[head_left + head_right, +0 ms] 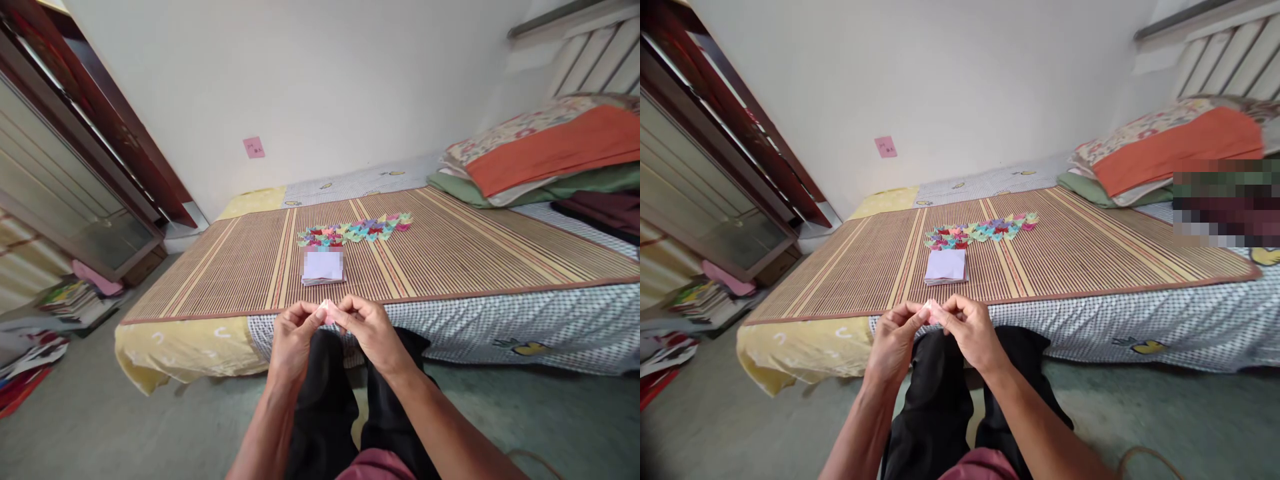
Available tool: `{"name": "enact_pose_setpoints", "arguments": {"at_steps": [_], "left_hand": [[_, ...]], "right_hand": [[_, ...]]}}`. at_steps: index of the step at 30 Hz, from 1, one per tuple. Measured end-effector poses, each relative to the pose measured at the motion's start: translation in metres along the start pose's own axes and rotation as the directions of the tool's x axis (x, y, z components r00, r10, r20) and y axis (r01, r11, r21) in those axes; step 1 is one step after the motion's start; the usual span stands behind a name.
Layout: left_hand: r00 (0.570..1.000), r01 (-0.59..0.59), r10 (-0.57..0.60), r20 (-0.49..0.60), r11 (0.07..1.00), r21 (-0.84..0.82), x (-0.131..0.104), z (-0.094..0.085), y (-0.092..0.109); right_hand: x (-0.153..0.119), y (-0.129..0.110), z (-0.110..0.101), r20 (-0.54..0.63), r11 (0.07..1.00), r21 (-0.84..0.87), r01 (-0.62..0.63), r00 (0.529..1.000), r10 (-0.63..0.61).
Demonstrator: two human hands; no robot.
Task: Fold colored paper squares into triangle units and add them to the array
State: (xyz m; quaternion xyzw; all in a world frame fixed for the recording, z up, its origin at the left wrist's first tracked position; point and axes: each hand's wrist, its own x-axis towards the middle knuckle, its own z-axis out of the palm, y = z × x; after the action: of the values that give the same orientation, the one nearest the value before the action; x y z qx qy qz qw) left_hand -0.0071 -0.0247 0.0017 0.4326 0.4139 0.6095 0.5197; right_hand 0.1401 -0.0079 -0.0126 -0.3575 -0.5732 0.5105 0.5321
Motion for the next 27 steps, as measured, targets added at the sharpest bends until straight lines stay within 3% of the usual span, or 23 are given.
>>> {"name": "enact_pose_setpoints", "arguments": {"at_steps": [3, 8, 12, 18, 27], "left_hand": [[0.999, 0.023, -0.023, 0.038, 1.0, 0.001, -0.001, 0.001, -0.001], [1.0, -0.028, 0.028, -0.006, 0.999, 0.036, -0.003, 0.002, -0.004], [0.999, -0.041, 0.04, 0.03, 0.999, 0.033, -0.002, -0.001, -0.004], [0.994, 0.015, -0.019, 0.107, 0.999, 0.037, -0.003, -0.002, -0.001], [0.993, 0.049, -0.049, 0.105, 0.999, -0.002, -0.004, 0.001, 0.0]], "right_hand": [[-0.003, -0.002, 0.0, -0.034, 0.995, -0.068, 0.077, 0.996, -0.08], [-0.007, -0.009, 0.004, -0.051, 0.968, -0.191, 0.161, 0.984, -0.173], [-0.01, -0.014, 0.003, 0.033, 0.962, -0.218, 0.166, 0.986, -0.163], [-0.012, -0.011, -0.002, 0.007, 0.957, -0.231, 0.177, 0.984, -0.181], [-0.013, -0.006, -0.002, 0.066, 0.969, -0.18, 0.168, 0.985, -0.158]]}}
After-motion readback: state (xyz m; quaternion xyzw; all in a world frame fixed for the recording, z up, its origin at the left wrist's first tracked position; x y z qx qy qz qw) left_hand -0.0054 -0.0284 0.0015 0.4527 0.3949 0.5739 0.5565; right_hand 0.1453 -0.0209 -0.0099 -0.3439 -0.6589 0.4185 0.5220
